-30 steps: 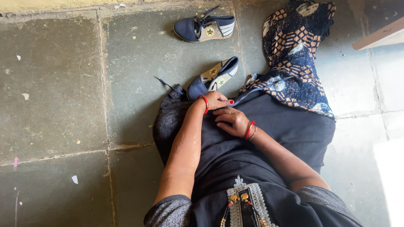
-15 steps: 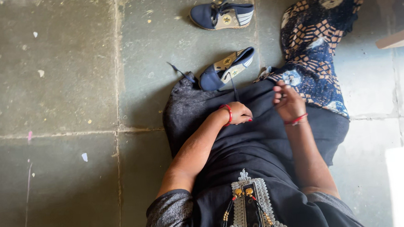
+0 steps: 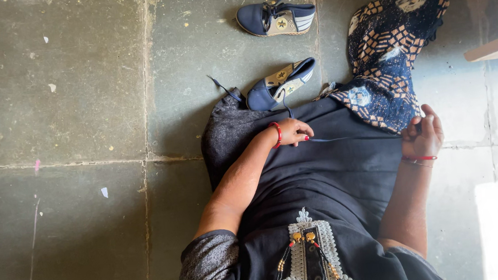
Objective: The person sits on the floor and threads a dark blue shoelace through the eyelets of a child's sneaker. They pull the lace through repeatedly, adjust the shoe, and continue threading until the laces are fully inserted.
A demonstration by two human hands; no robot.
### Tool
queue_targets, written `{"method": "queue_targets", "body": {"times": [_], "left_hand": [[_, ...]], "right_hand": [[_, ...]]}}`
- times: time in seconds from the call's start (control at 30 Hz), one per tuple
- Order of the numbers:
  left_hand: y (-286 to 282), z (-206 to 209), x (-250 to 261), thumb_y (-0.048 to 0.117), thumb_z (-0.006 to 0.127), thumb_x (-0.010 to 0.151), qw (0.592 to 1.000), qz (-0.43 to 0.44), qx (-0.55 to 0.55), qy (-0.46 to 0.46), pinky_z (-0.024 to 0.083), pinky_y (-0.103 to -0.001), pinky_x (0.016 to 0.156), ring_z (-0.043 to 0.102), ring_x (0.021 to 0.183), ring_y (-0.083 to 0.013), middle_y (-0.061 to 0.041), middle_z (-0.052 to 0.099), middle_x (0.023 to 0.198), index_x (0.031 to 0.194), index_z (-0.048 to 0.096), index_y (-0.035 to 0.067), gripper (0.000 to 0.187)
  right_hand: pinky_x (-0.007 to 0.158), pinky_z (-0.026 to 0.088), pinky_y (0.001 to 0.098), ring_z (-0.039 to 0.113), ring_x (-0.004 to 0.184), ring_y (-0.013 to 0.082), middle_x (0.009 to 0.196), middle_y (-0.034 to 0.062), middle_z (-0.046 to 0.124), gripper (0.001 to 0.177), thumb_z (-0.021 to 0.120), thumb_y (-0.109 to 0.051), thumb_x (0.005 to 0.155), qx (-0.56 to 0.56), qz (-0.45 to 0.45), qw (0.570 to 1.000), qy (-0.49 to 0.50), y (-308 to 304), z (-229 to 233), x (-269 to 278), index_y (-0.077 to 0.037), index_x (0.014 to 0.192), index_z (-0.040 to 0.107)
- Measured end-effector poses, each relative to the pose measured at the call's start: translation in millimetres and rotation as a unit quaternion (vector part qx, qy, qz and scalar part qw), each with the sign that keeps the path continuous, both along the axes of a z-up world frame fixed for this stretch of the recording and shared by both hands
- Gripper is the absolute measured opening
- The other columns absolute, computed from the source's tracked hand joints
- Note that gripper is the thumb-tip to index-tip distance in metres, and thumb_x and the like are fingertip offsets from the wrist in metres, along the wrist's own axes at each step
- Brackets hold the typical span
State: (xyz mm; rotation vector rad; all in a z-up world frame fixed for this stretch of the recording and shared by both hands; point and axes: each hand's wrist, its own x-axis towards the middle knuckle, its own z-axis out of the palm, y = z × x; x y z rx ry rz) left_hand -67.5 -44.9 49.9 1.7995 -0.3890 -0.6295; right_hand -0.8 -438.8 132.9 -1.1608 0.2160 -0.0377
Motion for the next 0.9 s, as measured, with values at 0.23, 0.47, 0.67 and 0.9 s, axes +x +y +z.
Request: {"method": "queue_targets", "body": {"times": [0.23, 0.47, 0.67, 0.9], "left_hand": [[16, -10, 12, 0.013, 0.072, 0.092, 0.990, 0.072, -0.115, 0.026, 0.058, -0.025, 0.067, 0.072, 0.067, -0.0105, -0.007, 0.075, 0.104, 0.123, 0.070, 0.010, 0.031], [46, -53, 38, 0.014, 0.072, 0.096, 0.887, 0.413, -0.207, 0.000, 0.052, -0.022, 0.057, 0.073, 0.078, -0.0103, -0.005, 0.075, 0.103, 0.118, 0.070, 0.008, 0.023], [80, -108, 63, 0.017, 0.074, 0.096, 0.712, 0.599, -0.340, 0.139, 0.051, -0.023, 0.062, 0.071, 0.077, -0.0103, -0.004, 0.075, 0.093, 0.104, 0.071, 0.005, 0.014], [54, -102, 81, 0.017, 0.072, 0.098, 0.816, 0.535, -0.178, -0.130, 0.058, -0.025, 0.075, 0.075, 0.084, -0.0111, -0.004, 0.078, 0.092, 0.103, 0.073, 0.005, 0.013]], "right_hand": [[0.059, 0.043, 0.0280, 0.055, 0.071, 0.0131, 0.095, 0.0078, 0.068, 0.020, 0.060, -0.017, 0.114, -0.280, 0.142, 0.949, -0.021, 62, -1, -6, -0.004, 0.128, 0.067], [0.102, 0.046, 0.0427, 0.059, 0.121, 0.0316, 0.124, 0.0101, 0.069, 0.036, 0.080, -0.035, 0.083, -0.801, 0.321, 0.495, -0.104, 69, -37, -5, -0.016, 0.113, 0.077], [0.111, 0.045, 0.0394, 0.059, 0.128, 0.0252, 0.123, 0.0025, 0.072, 0.022, 0.073, -0.030, 0.086, -0.822, 0.332, 0.458, -0.063, 41, -53, -3, -0.022, 0.105, 0.079], [0.084, 0.054, 0.0472, 0.070, 0.094, 0.0356, 0.100, 0.0132, 0.073, 0.016, 0.068, -0.025, 0.095, -0.762, 0.260, 0.588, -0.079, 67, -23, -11, -0.015, 0.105, 0.076]]}}
